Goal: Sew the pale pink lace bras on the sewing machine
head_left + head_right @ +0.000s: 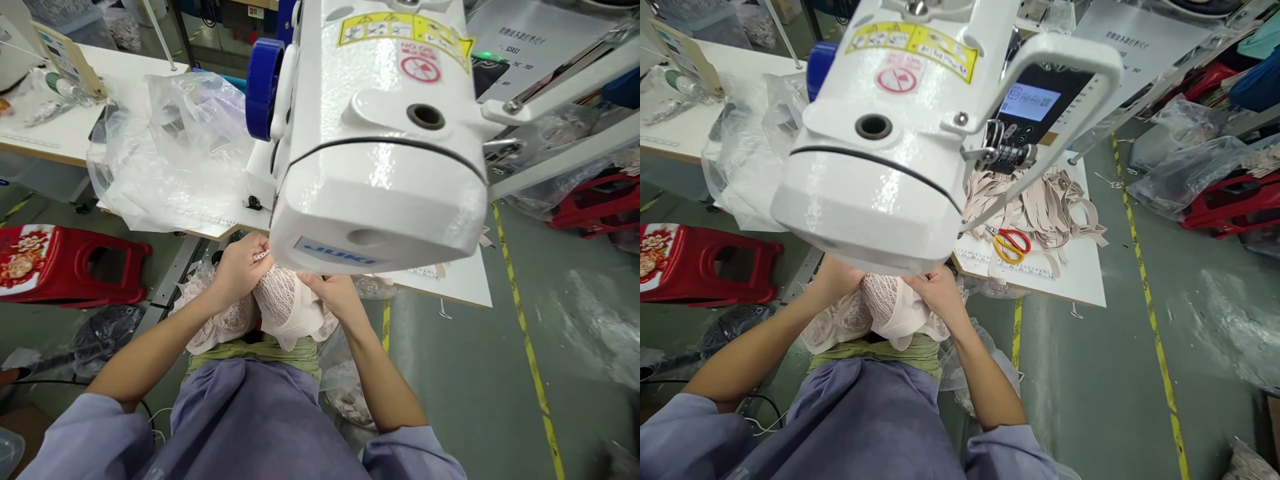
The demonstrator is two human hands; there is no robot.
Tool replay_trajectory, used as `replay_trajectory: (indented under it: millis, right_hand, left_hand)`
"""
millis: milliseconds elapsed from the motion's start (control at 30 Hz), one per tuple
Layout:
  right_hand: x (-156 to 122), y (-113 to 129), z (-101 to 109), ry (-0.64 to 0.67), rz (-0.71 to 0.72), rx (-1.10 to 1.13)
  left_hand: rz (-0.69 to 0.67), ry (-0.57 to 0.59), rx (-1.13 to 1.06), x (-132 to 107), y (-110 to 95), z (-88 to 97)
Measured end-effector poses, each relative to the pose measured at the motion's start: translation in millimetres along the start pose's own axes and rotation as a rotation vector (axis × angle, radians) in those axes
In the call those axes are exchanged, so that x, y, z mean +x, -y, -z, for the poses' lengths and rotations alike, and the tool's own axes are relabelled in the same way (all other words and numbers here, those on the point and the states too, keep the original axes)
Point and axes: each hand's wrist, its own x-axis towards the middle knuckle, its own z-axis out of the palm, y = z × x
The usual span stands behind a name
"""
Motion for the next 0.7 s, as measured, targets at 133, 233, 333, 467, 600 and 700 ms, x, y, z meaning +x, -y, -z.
replay_trajectory:
  millis: [133, 233, 333, 467, 600, 700]
  right_hand:
    - [-1, -2, 0, -0.022, -0.031, 0.001]
    - [-1, -8, 0, -0.031, -0.055, 0.016]
    - [-1, -15, 0, -0.025, -0.078, 0.024]
    - [-6, -28, 2, -0.077, -0.157, 0.011]
    - [-14, -40, 5, -0.097, -0.132, 0.092]
    - [-21, -43, 7, -0.097, -0.134, 0.118]
  left_hand:
    - [-0.004, -0.003, -0.004, 0, -4, 0.9]
    - [0.010, 0.010, -0.034, 1, -8, 3.4]
    - [0.033, -0.007, -0.043, -1, -9, 7.0]
    - [0.194, 0.022, -0.088, -14, 3, 5.8]
    - [0.284, -0.036, -0.244, -44, 34, -14.1]
    - [0.276, -0.060, -0.383, -75, 56, -37.1]
